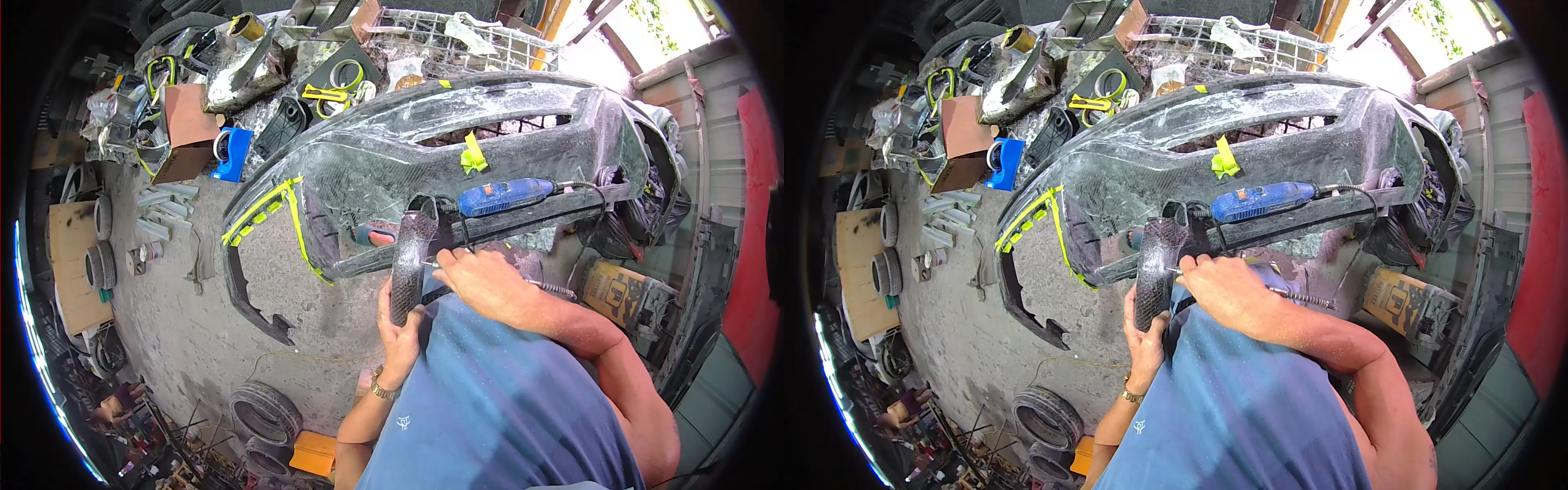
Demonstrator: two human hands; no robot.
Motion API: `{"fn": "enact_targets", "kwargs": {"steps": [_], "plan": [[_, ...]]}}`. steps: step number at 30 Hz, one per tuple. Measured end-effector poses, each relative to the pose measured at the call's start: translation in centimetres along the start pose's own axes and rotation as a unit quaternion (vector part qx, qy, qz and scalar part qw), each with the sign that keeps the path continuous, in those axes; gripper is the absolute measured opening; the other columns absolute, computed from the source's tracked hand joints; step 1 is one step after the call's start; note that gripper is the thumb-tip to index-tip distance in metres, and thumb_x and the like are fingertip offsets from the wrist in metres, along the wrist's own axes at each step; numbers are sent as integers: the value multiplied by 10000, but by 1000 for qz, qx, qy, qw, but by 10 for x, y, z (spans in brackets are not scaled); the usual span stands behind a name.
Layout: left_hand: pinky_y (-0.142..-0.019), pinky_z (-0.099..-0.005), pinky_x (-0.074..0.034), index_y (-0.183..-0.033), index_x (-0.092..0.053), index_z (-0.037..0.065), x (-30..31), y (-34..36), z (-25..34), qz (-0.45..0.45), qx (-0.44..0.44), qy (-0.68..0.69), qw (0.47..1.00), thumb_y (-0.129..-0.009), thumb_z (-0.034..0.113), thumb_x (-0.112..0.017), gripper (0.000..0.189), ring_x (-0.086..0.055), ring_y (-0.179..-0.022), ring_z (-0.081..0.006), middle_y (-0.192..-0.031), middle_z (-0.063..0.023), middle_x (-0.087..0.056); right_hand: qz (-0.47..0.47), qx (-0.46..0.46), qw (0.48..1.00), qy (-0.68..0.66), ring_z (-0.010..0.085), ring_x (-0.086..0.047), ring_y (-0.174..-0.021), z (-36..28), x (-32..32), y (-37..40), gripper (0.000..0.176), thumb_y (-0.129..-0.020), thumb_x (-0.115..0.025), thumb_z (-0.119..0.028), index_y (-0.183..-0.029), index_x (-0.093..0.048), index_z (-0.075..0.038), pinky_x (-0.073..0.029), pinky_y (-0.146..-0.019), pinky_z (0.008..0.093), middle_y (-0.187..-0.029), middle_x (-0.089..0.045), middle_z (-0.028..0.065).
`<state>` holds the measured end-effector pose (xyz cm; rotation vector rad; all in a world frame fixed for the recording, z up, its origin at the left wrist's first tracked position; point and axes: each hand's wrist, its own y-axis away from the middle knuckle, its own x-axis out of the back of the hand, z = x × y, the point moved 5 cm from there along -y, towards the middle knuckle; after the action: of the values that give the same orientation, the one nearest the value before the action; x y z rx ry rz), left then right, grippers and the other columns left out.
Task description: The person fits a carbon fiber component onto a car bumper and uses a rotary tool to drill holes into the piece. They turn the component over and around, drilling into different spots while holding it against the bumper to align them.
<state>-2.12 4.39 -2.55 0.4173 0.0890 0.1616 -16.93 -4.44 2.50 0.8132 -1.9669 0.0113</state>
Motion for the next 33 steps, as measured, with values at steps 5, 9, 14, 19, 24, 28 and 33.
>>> {"fn": "enact_targets", "kwargs": {"steps": [5, 9, 14, 19, 24, 28, 33], "plan": [[-905, -272, -431, -1333, -437, -2, -1, 0, 4, 35, -26, -4, 999, -753, -41, -589, 600, -535, -1014, -131, -1164, -62, -550, -24, -10, 1000, 7, 363, -669, -744, -4, 15, -1, 287, -950, -527, -271, -948, -565, 13, -546, -630, 456, -816, -650, 190], [-906, -273, -430, -1331, -439, 1, -1, 0, 6, 24, -20, 1, 1000, -757, -39, -588, 594, -532, -1014, -128, -1161, -59, -552, -17, 2, 1000, 3, 363, -661, -740, 1, 14, -3, 266, -945, -528, -268, -912, -574, -8, -533, -627, 469, -817, -648, 176], [-960, -297, -406, -1336, -426, 5, 0, 1, 4, 2, 8, -2, 1000, -800, -35, -596, 564, -503, -1086, -153, -1225, -72, -493, -35, -1, 999, -6, 366, -661, -750, 1, 14, -8, 272, -945, -524, -273, -918, -580, -9, -531, -645, 472, -828, -658, 170], [-952, -294, -411, -1338, -425, 9, 0, 0, 5, 0, -1, -10, 1000, -801, -30, -599, 566, -507, -1071, -149, -1212, -69, -504, -58, 5, 998, -7, 369, -660, -767, 3, 15, -12, 274, -941, -531, -278, -917, -583, -10, -528, -649, 474, -851, -664, 174], [-790, -228, -444, -1317, -446, 10, -1, 1, 5, 27, -2, -8, 1000, -759, -33, -589, 578, -530, -902, -96, -1083, -39, -564, -60, 8, 998, -13, 372, -658, -775, 3, 15, -12, 280, -938, -536, -285, -924, -585, -9, -522, -674, 481, -849, -665, 167], [-786, -222, -443, -1324, -442, 13, 1, 0, 2, 23, -11, 1, 1000, -763, -46, -588, 583, -530, -901, -94, -1089, -39, -563, -70, 4, 997, -13, 374, -657, -779, 4, 16, -12, 289, -940, -532, -291, -928, -586, -8, -519, -681, 485, -852, -664, 167], [-954, -294, -413, -1343, -415, -1, 1, 0, 2, 0, 16, -2, 1000, -811, -36, -591, 562, -508, -1081, -148, -1214, -72, -511, -88, -3, 996, -11, 371, -658, -776, 3, 17, -13, 294, -944, -524, -298, -935, -581, -10, -520, -678, 481, -851, -665, 166]]}}
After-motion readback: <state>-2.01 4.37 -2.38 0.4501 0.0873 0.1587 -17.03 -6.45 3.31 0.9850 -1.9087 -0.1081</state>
